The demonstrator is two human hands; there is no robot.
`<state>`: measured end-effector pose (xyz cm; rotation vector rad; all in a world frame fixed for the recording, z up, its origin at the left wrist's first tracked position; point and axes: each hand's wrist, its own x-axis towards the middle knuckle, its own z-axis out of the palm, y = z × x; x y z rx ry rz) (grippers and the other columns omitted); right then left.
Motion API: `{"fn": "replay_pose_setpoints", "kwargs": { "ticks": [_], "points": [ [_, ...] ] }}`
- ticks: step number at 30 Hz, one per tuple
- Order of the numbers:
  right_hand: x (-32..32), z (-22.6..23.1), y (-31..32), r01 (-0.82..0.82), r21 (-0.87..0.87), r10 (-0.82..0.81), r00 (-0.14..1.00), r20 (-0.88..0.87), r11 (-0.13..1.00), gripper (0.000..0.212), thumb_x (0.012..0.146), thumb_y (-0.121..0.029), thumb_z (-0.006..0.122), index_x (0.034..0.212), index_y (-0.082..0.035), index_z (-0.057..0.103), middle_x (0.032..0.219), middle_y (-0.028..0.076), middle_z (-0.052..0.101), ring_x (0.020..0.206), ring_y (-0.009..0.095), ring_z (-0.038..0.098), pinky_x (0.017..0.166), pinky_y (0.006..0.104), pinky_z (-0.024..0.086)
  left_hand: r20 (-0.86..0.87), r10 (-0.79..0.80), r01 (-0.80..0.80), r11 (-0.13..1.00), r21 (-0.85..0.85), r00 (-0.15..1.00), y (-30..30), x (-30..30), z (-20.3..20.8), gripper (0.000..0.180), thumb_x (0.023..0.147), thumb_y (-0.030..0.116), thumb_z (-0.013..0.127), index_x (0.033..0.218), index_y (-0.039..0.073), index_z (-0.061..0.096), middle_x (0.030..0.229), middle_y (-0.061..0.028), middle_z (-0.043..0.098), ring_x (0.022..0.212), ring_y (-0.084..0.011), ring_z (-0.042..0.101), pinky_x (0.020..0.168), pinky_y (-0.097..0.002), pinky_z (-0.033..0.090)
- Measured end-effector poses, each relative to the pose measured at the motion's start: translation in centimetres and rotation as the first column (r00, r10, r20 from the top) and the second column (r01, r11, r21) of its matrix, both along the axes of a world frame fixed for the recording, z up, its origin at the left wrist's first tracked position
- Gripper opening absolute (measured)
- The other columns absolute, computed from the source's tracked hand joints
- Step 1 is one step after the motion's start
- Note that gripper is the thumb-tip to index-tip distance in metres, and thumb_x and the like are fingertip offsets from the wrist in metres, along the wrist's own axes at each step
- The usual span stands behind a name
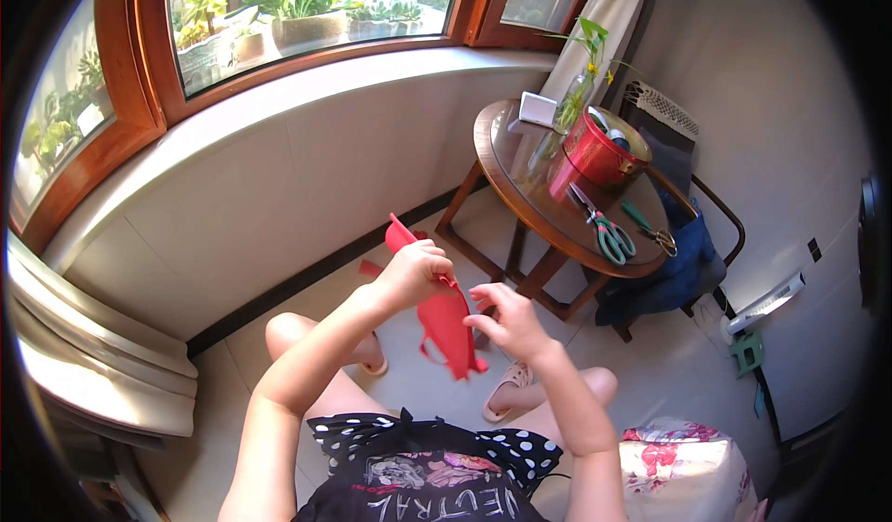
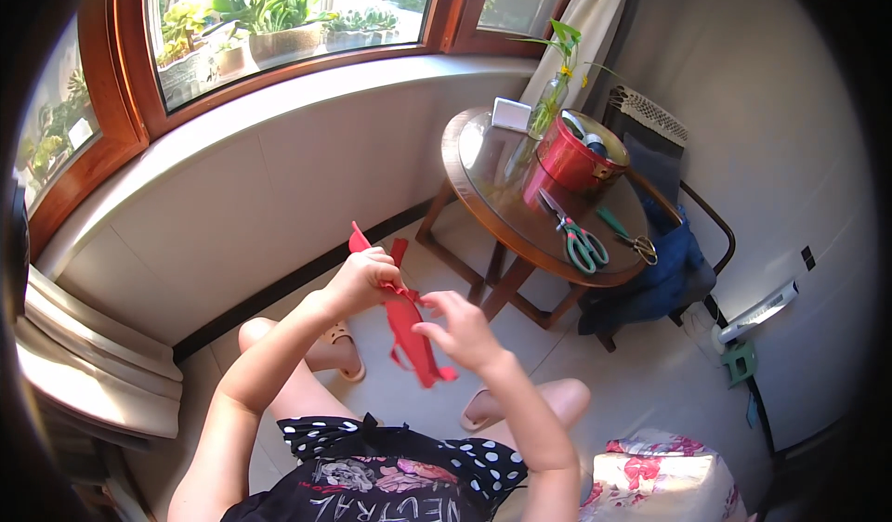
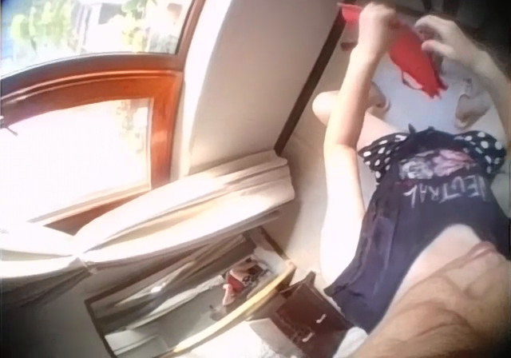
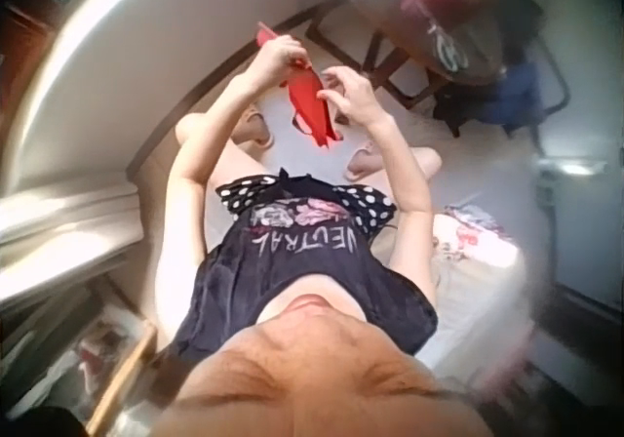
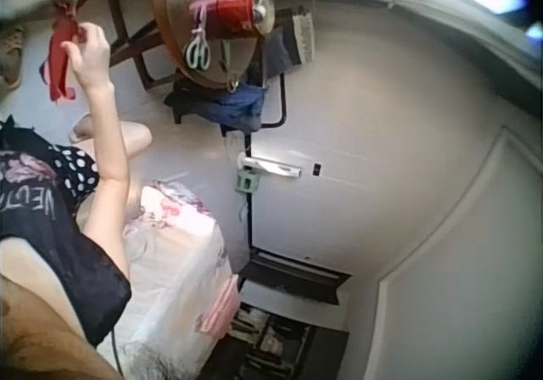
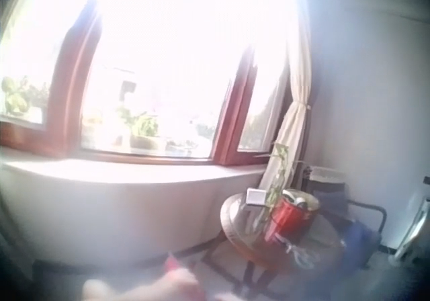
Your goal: The person uses shears to cut a red fabric bag, then threads a needle with white thread and sews a small section of the bag by hand.
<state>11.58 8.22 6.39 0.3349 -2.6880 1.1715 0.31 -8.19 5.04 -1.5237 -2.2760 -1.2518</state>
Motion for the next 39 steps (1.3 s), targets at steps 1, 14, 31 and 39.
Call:
{"fn": "replay_pose_setpoints", "kwargs": {
  "ticks": [1, 14, 31, 39],
  "points": [
    [-0.4, -0.5, -0.4, 0.012, -0.008, -0.013, 1.000, -0.025, 1.000, 0.025, 0.069, -0.013, 0.061, 0.089, 0.000, 0.053, 0.084, 0.013, 0.056, 0.073, 0.024, 0.057, 0.065, 0.0289, 0.046, -0.004, -0.018, 0.018, 1.000, -0.004, 1.000, 0.4, -0.1, 0.2, 0.014, 0.053, 0.006, 0.068, 0.061, 0.005, 0.057, 0.060, -0.0035, 0.052, 0.066, -0.0195, 0.049, 0.058, -0.0294, 0.043],
    [-3.5, -6.1, 2.8, 0.272, -0.850, -0.117, 0.962, 0.246, 0.452, 0.006, 0.082, -0.006, 0.043, 0.080, -0.004, 0.048, 0.077, 0.001, 0.055, 0.068, 0.007, 0.051, 0.064, 0.0189, 0.041, 0.557, 0.514, -0.500, 0.844, -0.193, 0.652, -0.8, -1.1, -13.3, 0.085, 0.059, 0.039, 0.069, 0.125, 0.007, 0.025, 0.128, -0.0185, 0.020, 0.118, -0.0331, 0.021, 0.096, -0.0424, 0.024],
    [-2.5, -9.2, 6.9, 0.283, -0.937, -0.184, 0.951, 0.247, 0.206, 0.016, 0.086, -0.012, 0.036, 0.096, -0.003, 0.044, 0.105, 0.012, 0.050, 0.098, 0.021, 0.048, 0.087, 0.0358, 0.037, 0.854, -0.111, -0.319, 0.897, 0.307, 0.509, -0.1, -0.9, -14.1, 0.034, 0.081, 0.028, 0.051, 0.107, 0.007, 0.043, 0.096, -0.0086, 0.053, 0.086, -0.0140, 0.050, 0.077, -0.0272, 0.040],
    [-1.4, -8.8, 6.8, 0.217, -0.952, -0.363, 0.923, 0.127, 0.217, 0.015, 0.085, -0.013, 0.040, 0.095, -0.004, 0.045, 0.106, 0.010, 0.050, 0.100, 0.021, 0.047, 0.089, 0.0366, 0.035, 0.793, -0.061, -0.250, 0.932, 0.263, 0.606, 1.2, -0.3, -10.7, 0.027, 0.082, 0.023, 0.049, 0.095, 0.001, 0.056, 0.096, -0.0118, 0.057, 0.089, -0.0201, 0.054, 0.077, -0.0278, 0.040]
  ]
}}
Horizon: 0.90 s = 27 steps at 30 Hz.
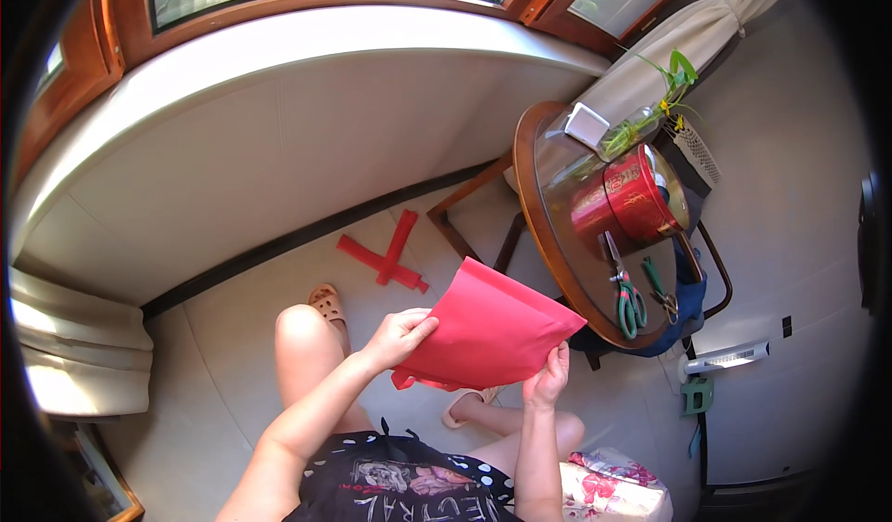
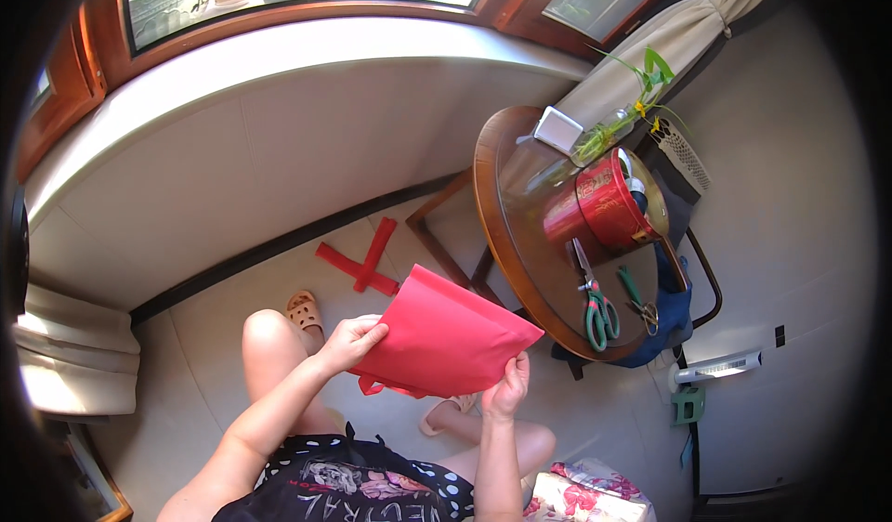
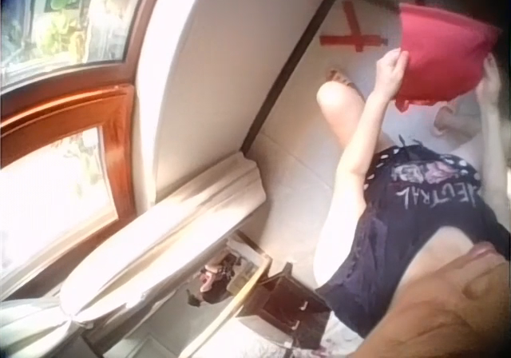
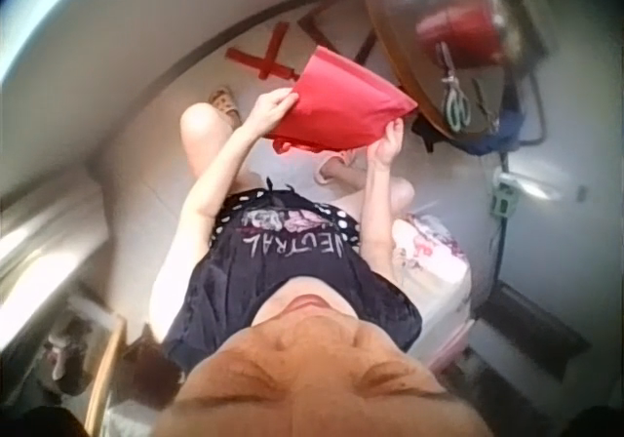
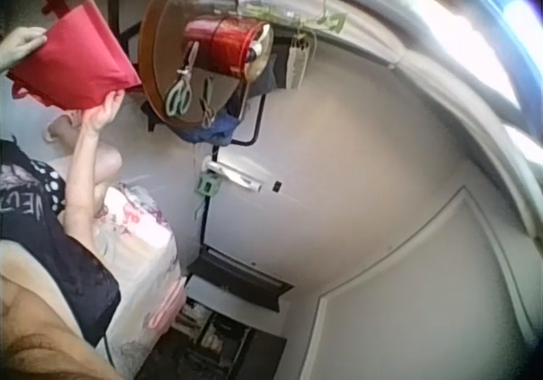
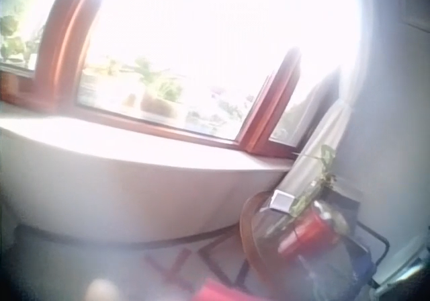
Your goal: The person uses shears to cut a red fabric bag, then threads a needle with white thread and sews a small section of the bag by hand.
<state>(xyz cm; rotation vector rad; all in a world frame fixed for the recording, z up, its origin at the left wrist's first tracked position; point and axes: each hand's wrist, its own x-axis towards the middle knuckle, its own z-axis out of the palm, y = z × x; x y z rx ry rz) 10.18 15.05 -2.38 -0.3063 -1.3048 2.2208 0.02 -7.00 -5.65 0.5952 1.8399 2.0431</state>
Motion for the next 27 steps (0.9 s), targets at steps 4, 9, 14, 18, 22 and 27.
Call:
{"fn": "replay_pose_setpoints", "kwargs": {
  "ticks": [4, 9, 14, 18, 22, 27],
  "points": [
    [1.0, 0.3, 0.6, 0.059, -0.062, -0.059, 0.998, 0.004, 0.996, 0.015, 0.083, -0.011, 0.043, 0.095, -0.004, 0.046, 0.104, 0.010, 0.051, 0.098, 0.021, 0.047, 0.088, 0.0353, 0.036, 0.067, -0.081, 0.083, 0.996, -0.038, 0.995, 1.1, -0.1, 0.3, 0.021, 0.077, 0.018, 0.056, 0.087, 0.000, 0.059, 0.086, -0.0087, 0.059, 0.076, -0.0154, 0.056, 0.068, -0.0249, 0.043],
    [4.1, 1.3, 4.5, 0.127, 0.353, -0.269, 0.881, 0.390, 0.927, 0.019, 0.077, -0.003, 0.048, 0.096, -0.003, 0.048, 0.095, 0.010, 0.053, 0.088, 0.016, 0.051, 0.079, 0.0267, 0.039, -0.184, 0.042, -0.056, 0.996, -0.073, 0.982, 2.9, 0.9, 3.2, 0.013, 0.066, 0.009, 0.064, 0.076, 0.002, 0.060, 0.074, -0.0074, 0.059, 0.064, -0.0158, 0.056, 0.058, -0.0245, 0.045],
    [1.9, 9.1, 2.3, 0.091, 0.995, -0.394, 0.916, -0.073, 0.029, 0.036, 0.065, -0.007, 0.061, 0.099, -0.001, 0.049, 0.102, 0.012, 0.052, 0.095, 0.027, 0.048, 0.086, 0.0349, 0.033, -0.501, -0.073, 0.001, 0.990, -0.141, 0.862, 5.1, 1.9, 3.8, 0.009, 0.065, 0.007, 0.063, 0.072, 0.006, 0.059, 0.072, -0.0067, 0.057, 0.068, -0.0215, 0.054, 0.061, -0.0287, 0.044],
    [0.1, 10.6, 1.2, -0.231, 0.953, 0.017, 0.972, 0.232, 0.198, 0.017, 0.064, -0.005, 0.061, 0.079, -0.001, 0.057, 0.081, 0.011, 0.058, 0.076, 0.023, 0.055, 0.071, 0.0308, 0.042, -0.586, -0.129, 0.045, 0.987, -0.156, 0.800, 5.7, 3.0, 5.1, 0.009, 0.065, 0.007, 0.063, 0.071, 0.006, 0.057, 0.073, -0.0056, 0.057, 0.071, -0.0220, 0.052, 0.065, -0.0297, 0.043],
    [0.6, 10.4, 1.8, -0.109, 0.880, -0.077, 0.984, 0.162, 0.462, 0.005, 0.067, 0.007, 0.054, 0.071, 0.003, 0.055, 0.066, 0.009, 0.056, 0.061, 0.012, 0.053, 0.057, 0.0210, 0.042, -0.653, -0.097, 0.013, 0.991, -0.132, 0.751, 6.0, 3.2, 5.4, 0.013, 0.063, 0.015, 0.066, 0.067, 0.005, 0.058, 0.070, -0.0059, 0.057, 0.069, -0.0221, 0.053, 0.064, -0.0299, 0.043],
    [2.3, 12.2, 4.3, -0.092, 0.748, -0.100, 0.973, 0.208, 0.658, 0.002, 0.074, 0.003, 0.053, 0.075, 0.001, 0.054, 0.068, -0.002, 0.052, 0.063, 0.004, 0.045, 0.058, 0.0166, 0.038, -0.679, -0.290, -0.011, 0.915, -0.402, 0.675, 4.0, 2.1, 3.6, 0.027, 0.063, 0.031, 0.065, 0.061, 0.005, 0.059, 0.064, -0.0077, 0.056, 0.063, -0.0235, 0.055, 0.056, -0.0316, 0.043]
  ]
}}
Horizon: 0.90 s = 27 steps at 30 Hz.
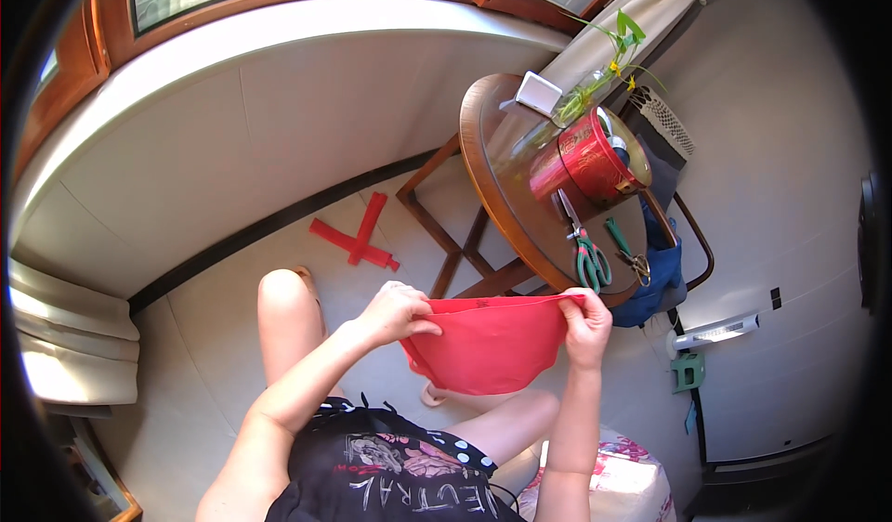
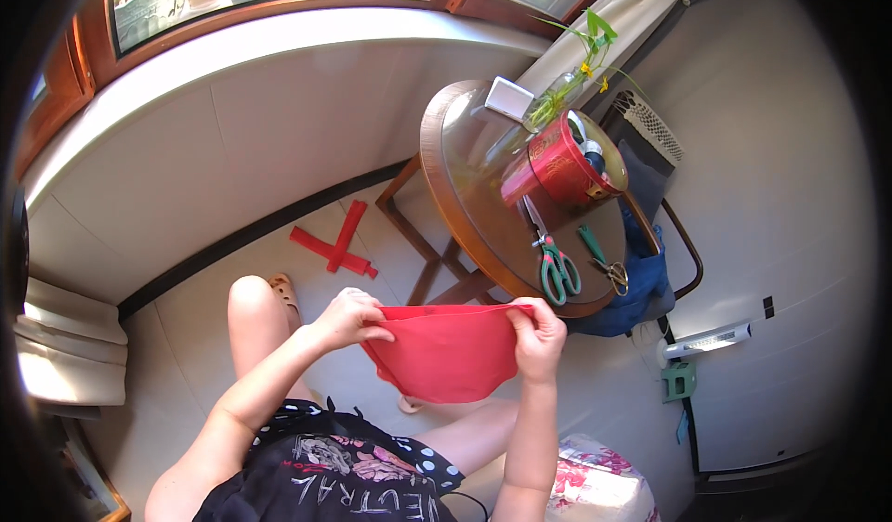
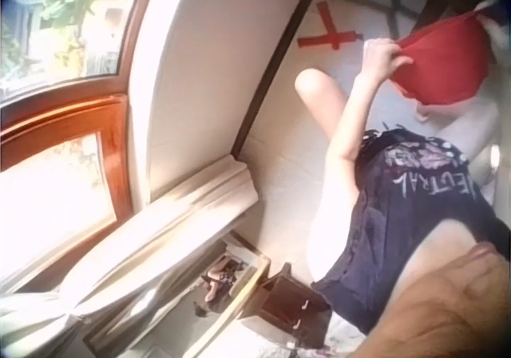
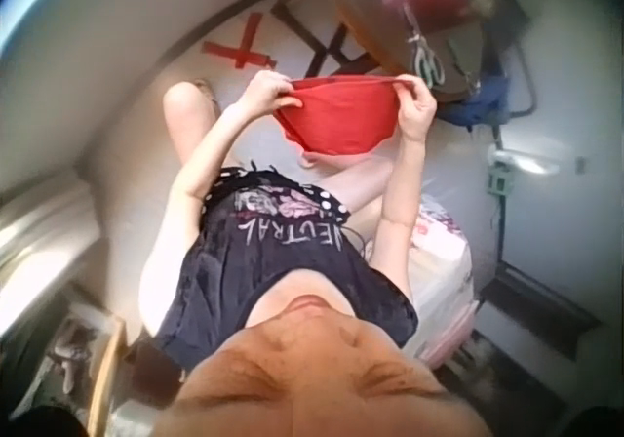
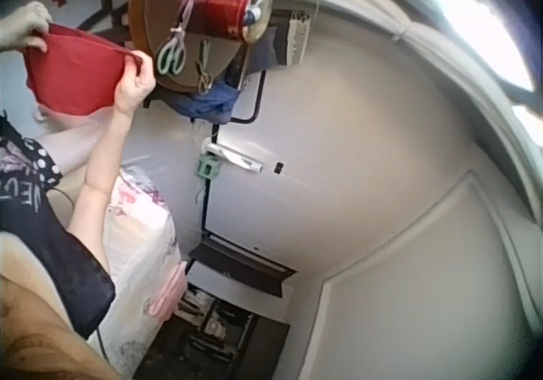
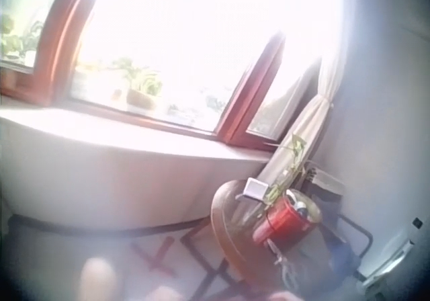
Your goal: The person uses shears to cut a red fabric bag, then threads a needle with white thread and sews a small section of the bag by hand.
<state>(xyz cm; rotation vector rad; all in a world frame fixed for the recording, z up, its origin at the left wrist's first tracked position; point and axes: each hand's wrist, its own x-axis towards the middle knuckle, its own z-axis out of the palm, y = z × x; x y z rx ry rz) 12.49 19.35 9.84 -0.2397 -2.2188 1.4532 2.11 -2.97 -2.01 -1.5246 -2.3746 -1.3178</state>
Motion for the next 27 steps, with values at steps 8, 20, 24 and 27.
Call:
{"fn": "replay_pose_setpoints", "kwargs": {
  "ticks": [8, 20, 24, 27],
  "points": [
    [1.9, 1.5, 4.3, 0.123, 0.048, -0.125, 0.991, 0.042, 0.991, 0.003, 0.076, -0.001, 0.056, 0.077, 0.001, 0.055, 0.069, -0.002, 0.054, 0.062, 0.003, 0.046, 0.059, 0.0162, 0.039, 0.194, -0.133, 0.113, 0.987, 0.111, 0.972, -1.0, -1.5, -1.4, 0.025, 0.069, 0.027, 0.062, 0.066, 0.005, 0.052, 0.067, -0.0080, 0.056, 0.063, -0.0226, 0.054, 0.056, -0.0311, 0.043],
    [0.2, 1.5, 4.9, 0.145, 0.058, -0.150, 0.984, 0.094, 0.988, 0.004, 0.074, -0.001, 0.056, 0.074, 0.003, 0.055, 0.067, -0.001, 0.053, 0.060, 0.004, 0.045, 0.055, 0.0174, 0.038, 0.685, -0.072, -0.090, 0.976, 0.198, 0.725, -0.3, -2.6, -3.1, 0.017, 0.069, 0.008, 0.062, 0.081, 0.002, 0.051, 0.072, -0.0063, 0.058, 0.068, -0.0125, 0.055, 0.063, -0.0260, 0.045],
    [-2.1, 2.7, 5.7, 0.140, 0.094, -0.150, 0.982, 0.114, 0.986, 0.006, 0.073, -0.001, 0.057, 0.075, 0.004, 0.055, 0.068, 0.001, 0.057, 0.060, 0.005, 0.050, 0.055, 0.0182, 0.041, 0.812, 0.022, 0.033, 0.998, -0.050, 0.583, -0.3, -4.5, -0.6, 0.021, 0.074, 0.014, 0.058, 0.091, 0.003, 0.054, 0.077, -0.0042, 0.058, 0.071, -0.0097, 0.053, 0.067, -0.0228, 0.043],
    [-3.6, 3.0, 7.4, 0.190, 0.186, -0.223, 0.959, 0.175, 0.964, 0.007, 0.071, -0.002, 0.058, 0.074, 0.004, 0.057, 0.067, 0.004, 0.058, 0.059, 0.007, 0.052, 0.055, 0.0196, 0.043, 0.856, -0.018, 0.068, 0.997, -0.020, 0.517, 0.5, -5.4, -1.5, 0.017, 0.077, 0.017, 0.054, 0.086, 0.003, 0.054, 0.076, -0.0025, 0.057, 0.069, -0.0077, 0.052, 0.064, -0.0220, 0.043]
  ]
}}
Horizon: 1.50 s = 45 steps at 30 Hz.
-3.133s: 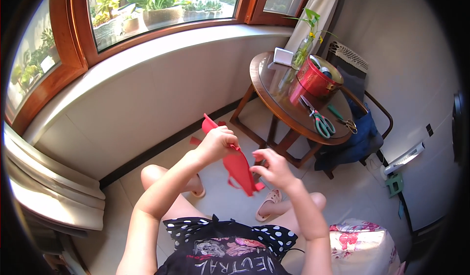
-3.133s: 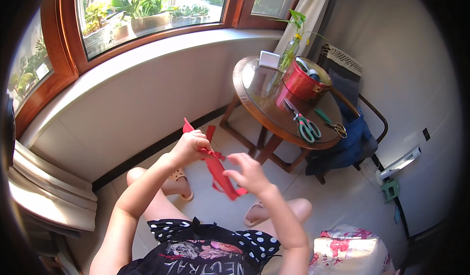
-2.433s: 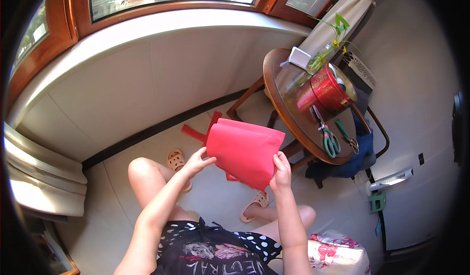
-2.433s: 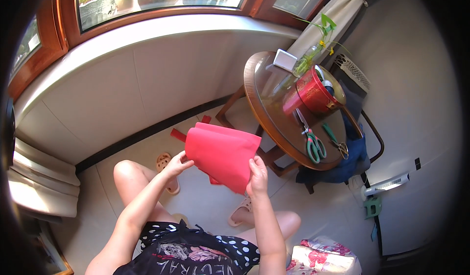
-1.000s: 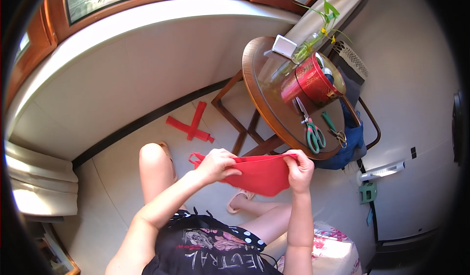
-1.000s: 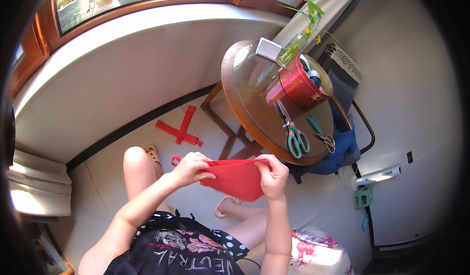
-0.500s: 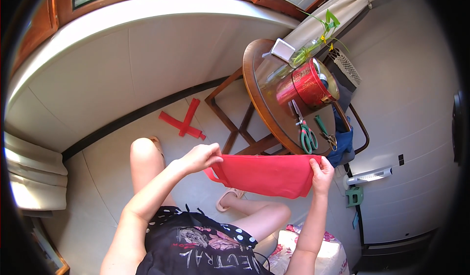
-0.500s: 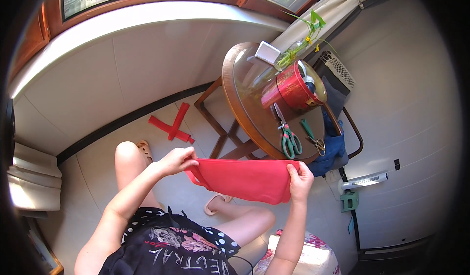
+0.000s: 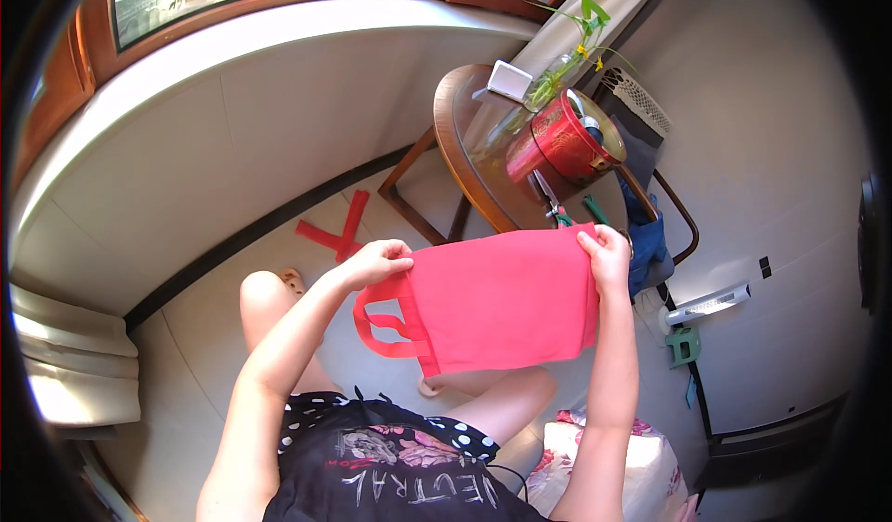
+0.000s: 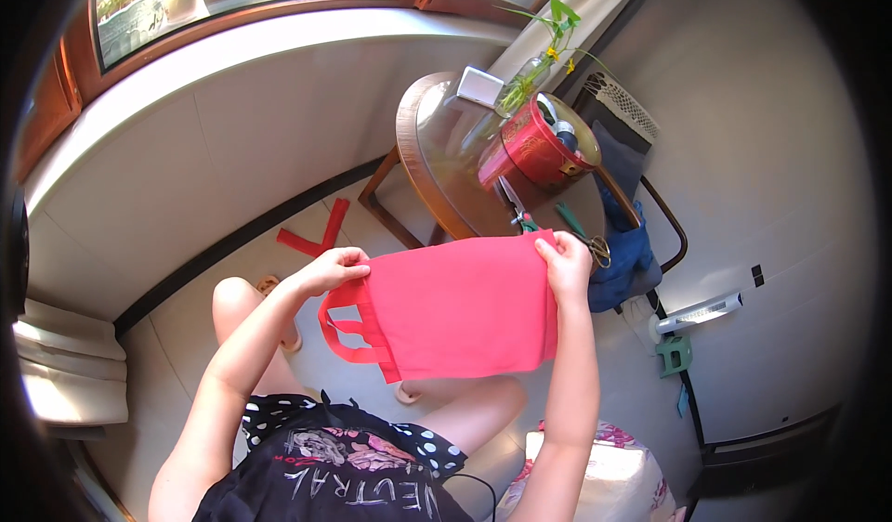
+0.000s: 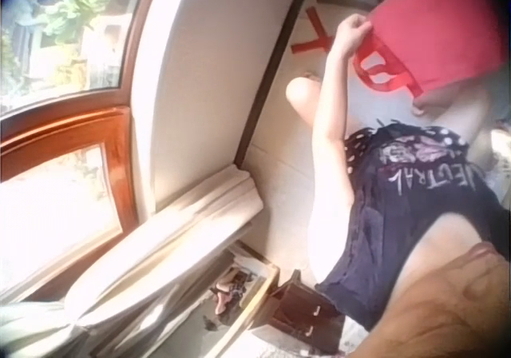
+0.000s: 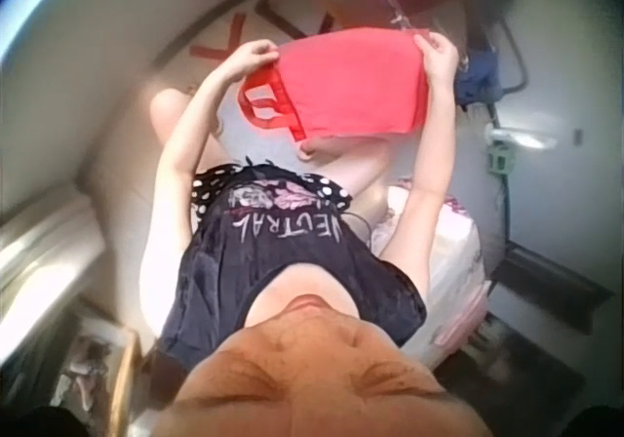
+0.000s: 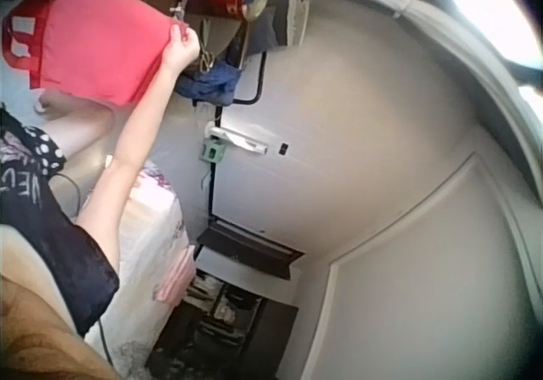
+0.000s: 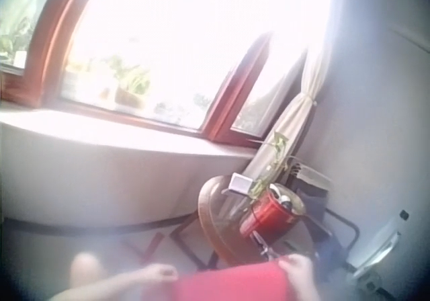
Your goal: The person uses shears to cut a red fabric bag, then threads a needle with white thread and sews a small section of the bag by hand.
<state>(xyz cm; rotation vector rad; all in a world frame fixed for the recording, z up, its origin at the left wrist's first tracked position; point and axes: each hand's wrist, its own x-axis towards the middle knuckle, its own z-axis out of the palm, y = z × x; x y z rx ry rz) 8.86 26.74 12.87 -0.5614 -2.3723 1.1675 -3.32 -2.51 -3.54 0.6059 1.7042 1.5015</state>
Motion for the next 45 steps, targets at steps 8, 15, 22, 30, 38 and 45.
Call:
{"fn": "replay_pose_setpoints", "kwargs": {
  "ticks": [8, 15, 22, 30, 38, 45],
  "points": [
    [-0.9, -1.2, 2.4, 0.005, -0.085, -0.004, 1.000, 0.012, 0.996, 0.006, 0.071, -0.003, 0.059, 0.075, 0.002, 0.058, 0.066, 0.005, 0.058, 0.057, 0.008, 0.053, 0.054, 0.0206, 0.043, 0.139, -0.107, 0.087, 0.985, 0.146, 0.985, -0.6, -1.4, 1.8, 0.017, 0.080, 0.016, 0.053, 0.088, 0.001, 0.054, 0.080, -0.0020, 0.057, 0.072, -0.0061, 0.052, 0.066, -0.0199, 0.044],
    [0.2, -1.6, 1.8, -0.030, -0.152, 0.024, 0.999, -0.046, 0.988, 0.003, 0.073, 0.001, 0.056, 0.075, 0.002, 0.055, 0.069, 0.004, 0.058, 0.059, 0.008, 0.053, 0.055, 0.0194, 0.043, 0.084, -0.125, 0.106, 0.973, 0.207, 0.989, -1.3, -0.9, 1.5, 0.017, 0.079, 0.014, 0.054, 0.089, 0.000, 0.056, 0.078, -0.0021, 0.058, 0.070, -0.0067, 0.052, 0.065, -0.0207, 0.043],
    [1.3, -1.3, 0.4, -0.130, -0.447, 0.134, 0.991, -0.024, 0.885, 0.011, 0.076, -0.003, 0.053, 0.085, 0.002, 0.057, 0.075, 0.004, 0.058, 0.064, 0.010, 0.055, 0.058, 0.0220, 0.045, -0.047, -0.065, 0.071, 0.990, 0.119, 0.997, -1.6, -2.2, 0.1, 0.013, 0.078, 0.013, 0.054, 0.087, 0.002, 0.054, 0.078, -0.0013, 0.056, 0.073, -0.0077, 0.050, 0.068, -0.0218, 0.042],
    [0.7, -1.0, -1.2, -0.098, -0.539, 0.172, 0.981, 0.089, 0.837, 0.010, 0.078, -0.007, 0.052, 0.082, 0.001, 0.056, 0.075, 0.004, 0.058, 0.065, 0.010, 0.054, 0.060, 0.0221, 0.044, 0.072, 0.049, -0.062, 0.980, 0.188, 0.996, -2.1, -2.3, -1.9, 0.008, 0.081, 0.007, 0.049, 0.087, 0.002, 0.052, 0.078, 0.0015, 0.053, 0.071, -0.0055, 0.049, 0.066, -0.0191, 0.041],
    [0.0, -2.0, -3.8, -0.362, -0.386, 0.380, 0.925, -0.033, 0.849, 0.012, 0.076, -0.004, 0.052, 0.084, 0.004, 0.055, 0.075, 0.003, 0.058, 0.068, 0.008, 0.052, 0.063, 0.0211, 0.042, 0.052, -0.094, 0.098, 0.991, -0.087, 0.994, -3.4, -2.3, -4.0, 0.012, 0.076, 0.005, 0.055, 0.087, 0.002, 0.053, 0.081, -0.0018, 0.056, 0.076, -0.0097, 0.052, 0.070, -0.0229, 0.042],
    [-1.2, -2.4, -4.2, -0.312, 0.012, 0.312, 0.950, 0.002, 0.950, 0.013, 0.070, -0.008, 0.057, 0.077, 0.003, 0.056, 0.065, 0.009, 0.057, 0.061, 0.013, 0.053, 0.058, 0.0239, 0.042, 0.114, -0.036, 0.036, 0.999, 0.000, 0.993, -3.3, -1.4, -5.6, 0.008, 0.080, 0.009, 0.051, 0.087, 0.004, 0.052, 0.080, 0.0006, 0.054, 0.076, -0.0082, 0.049, 0.071, -0.0224, 0.040]
  ]
}}
